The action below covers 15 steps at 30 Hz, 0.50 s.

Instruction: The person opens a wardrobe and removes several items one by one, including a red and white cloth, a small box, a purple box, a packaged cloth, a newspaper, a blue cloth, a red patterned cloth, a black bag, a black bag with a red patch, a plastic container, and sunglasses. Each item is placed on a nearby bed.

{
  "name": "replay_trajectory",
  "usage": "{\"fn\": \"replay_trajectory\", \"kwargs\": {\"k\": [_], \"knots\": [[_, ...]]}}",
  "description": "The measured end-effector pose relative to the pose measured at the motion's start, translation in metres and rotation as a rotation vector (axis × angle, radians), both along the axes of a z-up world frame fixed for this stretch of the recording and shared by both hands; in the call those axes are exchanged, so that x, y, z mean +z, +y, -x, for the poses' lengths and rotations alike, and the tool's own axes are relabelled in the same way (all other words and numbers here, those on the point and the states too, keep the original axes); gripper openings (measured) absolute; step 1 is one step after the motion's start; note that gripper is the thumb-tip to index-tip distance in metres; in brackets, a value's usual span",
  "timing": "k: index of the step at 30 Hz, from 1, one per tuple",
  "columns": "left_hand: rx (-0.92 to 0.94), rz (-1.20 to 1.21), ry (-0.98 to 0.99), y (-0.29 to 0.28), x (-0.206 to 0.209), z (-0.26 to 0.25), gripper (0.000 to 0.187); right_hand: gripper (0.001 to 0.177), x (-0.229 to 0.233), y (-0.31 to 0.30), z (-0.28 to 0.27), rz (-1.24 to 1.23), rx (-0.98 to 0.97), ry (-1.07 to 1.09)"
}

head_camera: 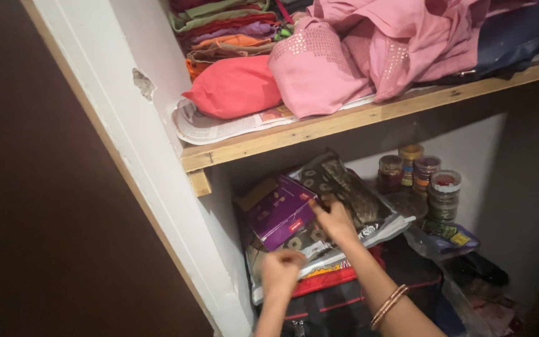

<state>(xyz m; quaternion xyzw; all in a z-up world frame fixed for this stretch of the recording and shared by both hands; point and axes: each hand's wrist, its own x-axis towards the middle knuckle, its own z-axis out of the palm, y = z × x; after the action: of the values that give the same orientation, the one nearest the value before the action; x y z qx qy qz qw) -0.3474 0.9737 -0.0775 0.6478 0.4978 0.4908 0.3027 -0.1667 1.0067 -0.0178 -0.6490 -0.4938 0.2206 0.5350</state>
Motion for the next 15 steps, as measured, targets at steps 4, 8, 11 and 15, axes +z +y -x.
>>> {"fn": "replay_trajectory", "kwargs": {"k": [4,8,11,15], "knots": [[0.363,0.216,-0.578,0.039,-0.014,0.018,0.036,0.058,0.001,-0.007,0.002,0.045,0.054,-0.079],[0.460,0.352,-0.289,0.077,-0.009,0.014,0.056,0.057,-0.017,0.005,-0.009,-0.041,0.108,-0.091],[0.371,0.418,-0.261,0.096,-0.012,0.014,0.058,0.060,-0.036,0.015,-0.014,-0.135,0.122,-0.056],[0.242,0.383,-0.470,0.104,-0.029,0.019,0.058,0.061,-0.054,0.020,-0.014,-0.161,0.145,0.071]]}}
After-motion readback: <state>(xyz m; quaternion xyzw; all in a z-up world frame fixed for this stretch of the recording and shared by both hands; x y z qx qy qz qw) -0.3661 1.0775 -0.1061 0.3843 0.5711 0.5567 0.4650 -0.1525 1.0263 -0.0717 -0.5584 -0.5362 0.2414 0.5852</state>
